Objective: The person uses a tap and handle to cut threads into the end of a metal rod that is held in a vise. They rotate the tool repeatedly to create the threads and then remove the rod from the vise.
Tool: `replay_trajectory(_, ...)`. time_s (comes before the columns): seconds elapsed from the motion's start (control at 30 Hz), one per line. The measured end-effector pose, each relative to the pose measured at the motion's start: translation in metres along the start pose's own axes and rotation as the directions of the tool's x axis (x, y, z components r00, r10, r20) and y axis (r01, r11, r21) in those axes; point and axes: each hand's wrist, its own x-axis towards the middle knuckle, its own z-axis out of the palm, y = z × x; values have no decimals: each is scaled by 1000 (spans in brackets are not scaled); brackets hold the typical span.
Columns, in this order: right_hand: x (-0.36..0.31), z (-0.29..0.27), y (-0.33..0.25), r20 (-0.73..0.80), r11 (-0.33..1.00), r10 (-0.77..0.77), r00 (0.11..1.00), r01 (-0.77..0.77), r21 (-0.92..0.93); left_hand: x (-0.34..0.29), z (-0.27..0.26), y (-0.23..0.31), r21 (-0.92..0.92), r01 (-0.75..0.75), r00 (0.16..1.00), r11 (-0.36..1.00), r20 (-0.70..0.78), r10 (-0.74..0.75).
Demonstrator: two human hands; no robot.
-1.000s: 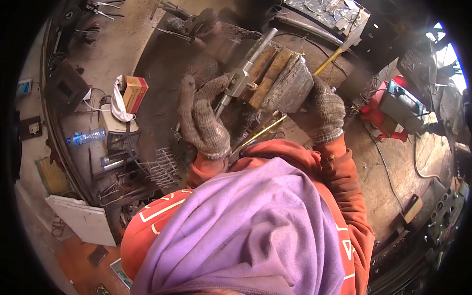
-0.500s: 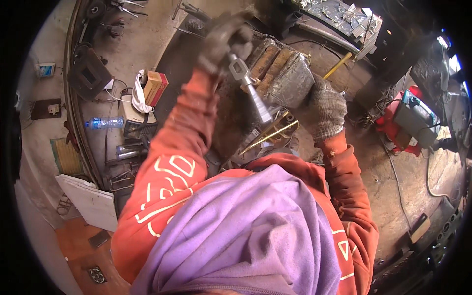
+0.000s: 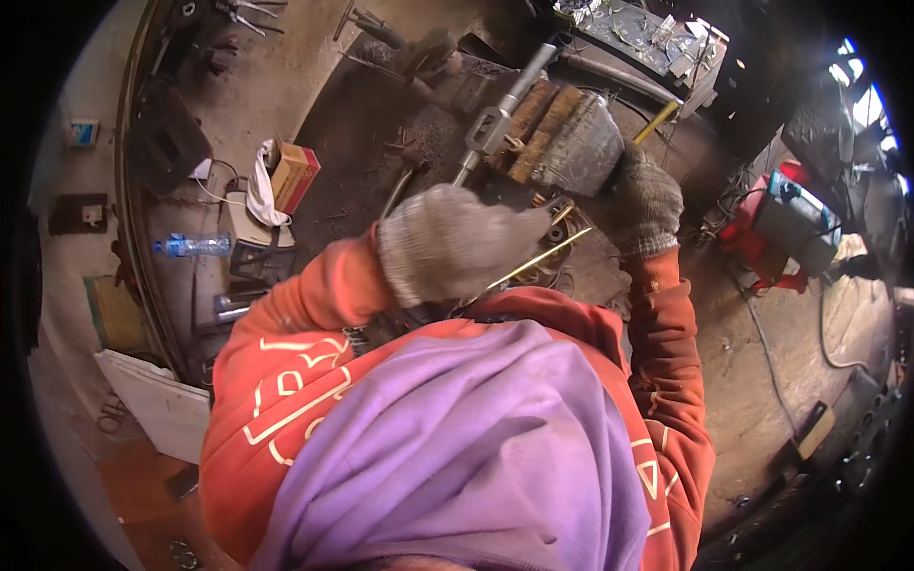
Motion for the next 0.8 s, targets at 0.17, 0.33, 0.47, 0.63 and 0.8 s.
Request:
replay_trajectory(0.17, 3, 4, -2, 141, 999, 48, 989, -45, -25, -7, 49, -22, 52, -189, 489, 981, -861, 140)
replay_trajectory(0.33, -2, 6, 4, 98, 998, 69, 993, -68, -10, 38, 53, -90, -440, -325, 51, 837, -892, -449)
replay_trajectory(0.47, 0, 14, 6, 141, 998, 35, 989, -41, 45, 124, -16, -156, -805, -494, 613, 328, -590, -526)
replay_trajectory(0.63, -4, 13, 3, 67, 995, -48, 997, 54, -82, 203, -69, -4, 473, -610, 696, 635, -63, 715)
replay_trajectory(0.8, 5, -1, -16, 3, 988, -123, 992, 122, 92, 77, -16, 13, -137, -502, 828, 854, 208, 520)
